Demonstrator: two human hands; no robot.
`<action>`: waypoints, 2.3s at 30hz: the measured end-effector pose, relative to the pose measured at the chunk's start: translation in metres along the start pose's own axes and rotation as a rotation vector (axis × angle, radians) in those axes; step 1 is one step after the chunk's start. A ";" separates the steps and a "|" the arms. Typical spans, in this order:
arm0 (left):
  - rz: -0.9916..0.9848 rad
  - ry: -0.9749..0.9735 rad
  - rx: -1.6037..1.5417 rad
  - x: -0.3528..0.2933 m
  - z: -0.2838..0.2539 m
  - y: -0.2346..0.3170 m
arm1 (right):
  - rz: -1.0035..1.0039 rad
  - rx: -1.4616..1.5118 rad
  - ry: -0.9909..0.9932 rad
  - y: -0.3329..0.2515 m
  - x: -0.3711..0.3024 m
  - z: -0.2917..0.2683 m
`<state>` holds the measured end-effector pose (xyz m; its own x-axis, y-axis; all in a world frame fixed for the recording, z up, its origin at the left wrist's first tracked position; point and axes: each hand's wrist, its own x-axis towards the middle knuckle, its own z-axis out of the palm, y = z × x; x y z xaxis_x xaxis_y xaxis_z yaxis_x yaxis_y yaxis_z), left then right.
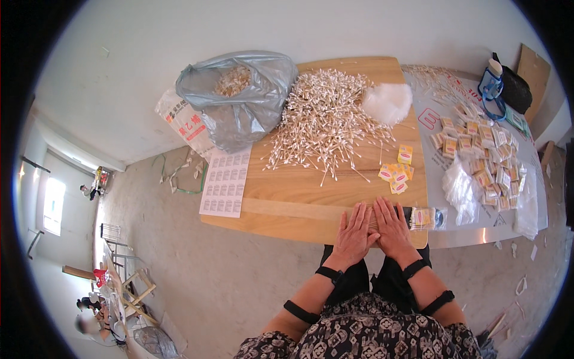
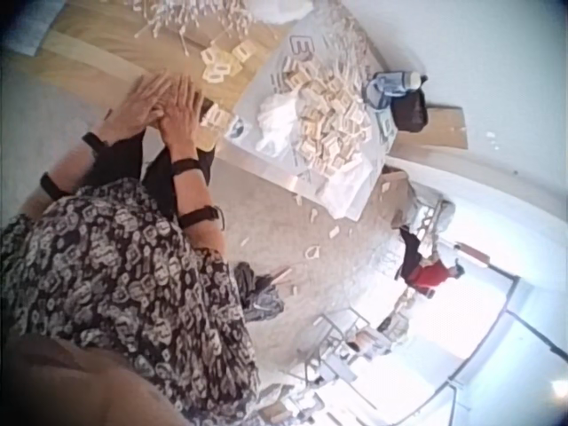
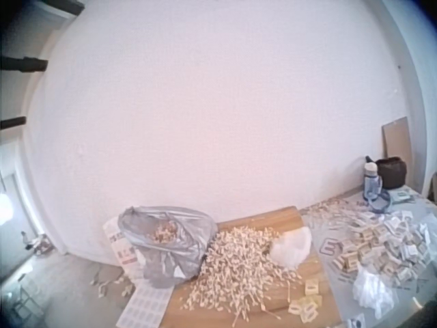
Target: Packaging cotton swabs into plastic bags and sealing them.
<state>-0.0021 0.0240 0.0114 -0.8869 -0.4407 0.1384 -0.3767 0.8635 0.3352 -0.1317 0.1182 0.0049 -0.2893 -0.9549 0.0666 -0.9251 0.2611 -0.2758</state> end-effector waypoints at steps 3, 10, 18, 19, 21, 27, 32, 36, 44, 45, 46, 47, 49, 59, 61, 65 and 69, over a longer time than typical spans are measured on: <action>-0.020 -0.091 0.004 0.008 0.006 -0.012 | -0.007 -0.021 0.010 0.002 0.001 0.002; 0.007 -0.121 0.008 0.013 0.002 -0.012 | -0.003 0.056 0.074 0.004 -0.007 0.003; -0.259 0.454 -0.650 0.014 0.067 -0.046 | 0.134 0.756 0.494 0.003 0.002 0.008; -0.276 0.416 -0.680 0.021 0.066 -0.044 | 0.166 0.833 0.588 0.005 0.006 0.009; -0.314 0.394 -0.896 0.034 0.059 -0.032 | 0.272 1.138 0.660 0.009 0.015 0.014; -0.392 0.411 -1.340 0.058 0.030 0.006 | 0.426 1.341 0.668 -0.002 0.026 0.021; -0.327 0.492 -1.407 0.050 0.032 -0.005 | 0.460 1.610 0.690 -0.008 0.025 0.026; -0.104 0.390 -0.698 0.033 0.025 0.001 | 0.487 1.636 0.743 0.012 0.006 0.026; 0.040 0.089 -0.081 0.009 0.014 0.000 | 0.236 0.668 0.483 0.024 0.002 0.006; 0.041 0.089 -0.081 0.008 0.015 0.001 | 0.236 0.668 0.483 0.024 0.004 0.004; 0.041 0.033 -0.034 0.008 0.015 0.003 | 0.227 0.607 0.455 0.024 0.008 0.000; 0.042 -0.021 0.015 0.009 0.014 0.005 | 0.217 0.545 0.430 0.024 0.012 -0.004; 0.043 -0.029 0.050 0.008 0.011 0.003 | 0.126 0.485 0.442 0.027 0.021 -0.009; 0.036 -0.050 0.028 0.000 0.012 0.010 | -0.035 0.456 0.216 0.044 0.023 -0.018; 0.035 -0.044 0.041 -0.002 0.011 0.010 | -0.041 0.384 0.234 0.042 0.022 -0.018; 0.037 -0.057 0.035 0.001 0.009 0.009 | -0.079 0.316 0.307 0.038 0.025 -0.012; 0.033 -0.066 0.017 0.002 0.008 0.008 | -0.031 0.300 0.361 0.033 0.029 -0.012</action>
<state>-0.0090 0.0323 0.0067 -0.9142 -0.3957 0.0873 -0.3515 0.8815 0.3152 -0.1731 0.1008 0.0092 -0.3793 -0.8374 0.3937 -0.8378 0.1302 -0.5302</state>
